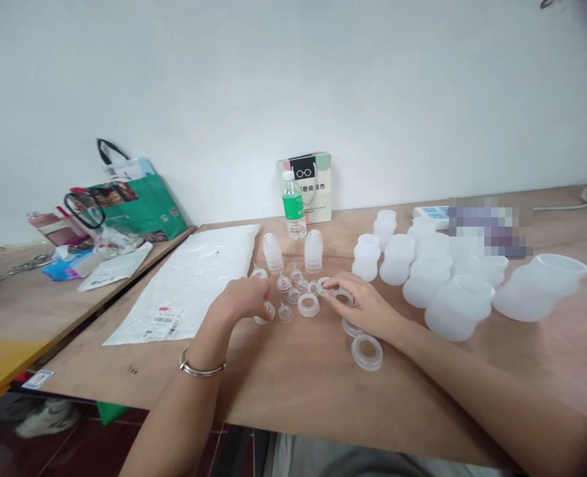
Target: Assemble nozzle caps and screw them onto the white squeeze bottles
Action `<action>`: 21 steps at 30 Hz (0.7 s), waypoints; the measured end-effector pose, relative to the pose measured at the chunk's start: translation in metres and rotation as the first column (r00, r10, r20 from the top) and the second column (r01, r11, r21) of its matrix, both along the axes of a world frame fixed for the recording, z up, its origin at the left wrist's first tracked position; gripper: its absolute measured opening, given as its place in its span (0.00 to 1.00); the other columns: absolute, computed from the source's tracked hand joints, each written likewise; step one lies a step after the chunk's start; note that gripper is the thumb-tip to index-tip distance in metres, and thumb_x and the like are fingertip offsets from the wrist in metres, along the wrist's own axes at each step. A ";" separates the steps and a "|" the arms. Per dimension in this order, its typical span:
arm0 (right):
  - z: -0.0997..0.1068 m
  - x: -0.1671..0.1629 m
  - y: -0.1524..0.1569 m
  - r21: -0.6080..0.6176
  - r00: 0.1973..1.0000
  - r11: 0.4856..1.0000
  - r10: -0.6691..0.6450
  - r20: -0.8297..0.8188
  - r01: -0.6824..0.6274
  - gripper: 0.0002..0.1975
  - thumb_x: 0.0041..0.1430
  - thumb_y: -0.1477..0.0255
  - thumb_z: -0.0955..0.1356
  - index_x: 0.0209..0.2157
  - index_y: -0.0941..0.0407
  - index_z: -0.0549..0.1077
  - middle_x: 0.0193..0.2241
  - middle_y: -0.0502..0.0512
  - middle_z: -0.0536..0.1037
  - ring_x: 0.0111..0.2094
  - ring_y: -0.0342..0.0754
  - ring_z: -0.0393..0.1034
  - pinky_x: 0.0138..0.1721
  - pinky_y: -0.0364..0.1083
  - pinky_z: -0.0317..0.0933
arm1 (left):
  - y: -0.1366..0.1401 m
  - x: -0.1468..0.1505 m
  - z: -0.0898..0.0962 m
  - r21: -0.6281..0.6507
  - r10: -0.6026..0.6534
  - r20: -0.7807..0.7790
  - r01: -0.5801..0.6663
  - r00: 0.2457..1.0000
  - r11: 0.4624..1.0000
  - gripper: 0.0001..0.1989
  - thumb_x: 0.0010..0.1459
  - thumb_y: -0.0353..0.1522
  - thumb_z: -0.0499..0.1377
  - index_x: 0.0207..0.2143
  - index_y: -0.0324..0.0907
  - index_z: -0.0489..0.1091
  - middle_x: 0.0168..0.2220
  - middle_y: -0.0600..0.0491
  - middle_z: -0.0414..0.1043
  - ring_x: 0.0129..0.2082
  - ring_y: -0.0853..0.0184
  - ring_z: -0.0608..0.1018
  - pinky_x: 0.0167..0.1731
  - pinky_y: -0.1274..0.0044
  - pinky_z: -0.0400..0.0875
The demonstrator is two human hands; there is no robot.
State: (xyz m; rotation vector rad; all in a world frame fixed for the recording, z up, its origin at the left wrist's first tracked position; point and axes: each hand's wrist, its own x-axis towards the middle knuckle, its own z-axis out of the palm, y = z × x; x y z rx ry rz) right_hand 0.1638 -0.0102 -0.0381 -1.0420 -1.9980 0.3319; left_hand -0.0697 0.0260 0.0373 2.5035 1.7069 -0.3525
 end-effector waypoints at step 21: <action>0.000 -0.007 0.012 -0.444 0.686 0.840 -0.125 -0.717 -0.311 0.07 0.52 0.66 0.69 0.33 0.54 0.74 0.36 0.51 0.73 0.39 0.45 0.67 0.44 0.46 0.59 | -0.003 0.034 -0.016 0.315 -0.325 0.465 0.189 0.824 0.930 0.10 0.58 0.30 0.50 0.43 0.40 0.62 0.37 0.49 0.71 0.38 0.62 0.73 0.39 0.70 0.65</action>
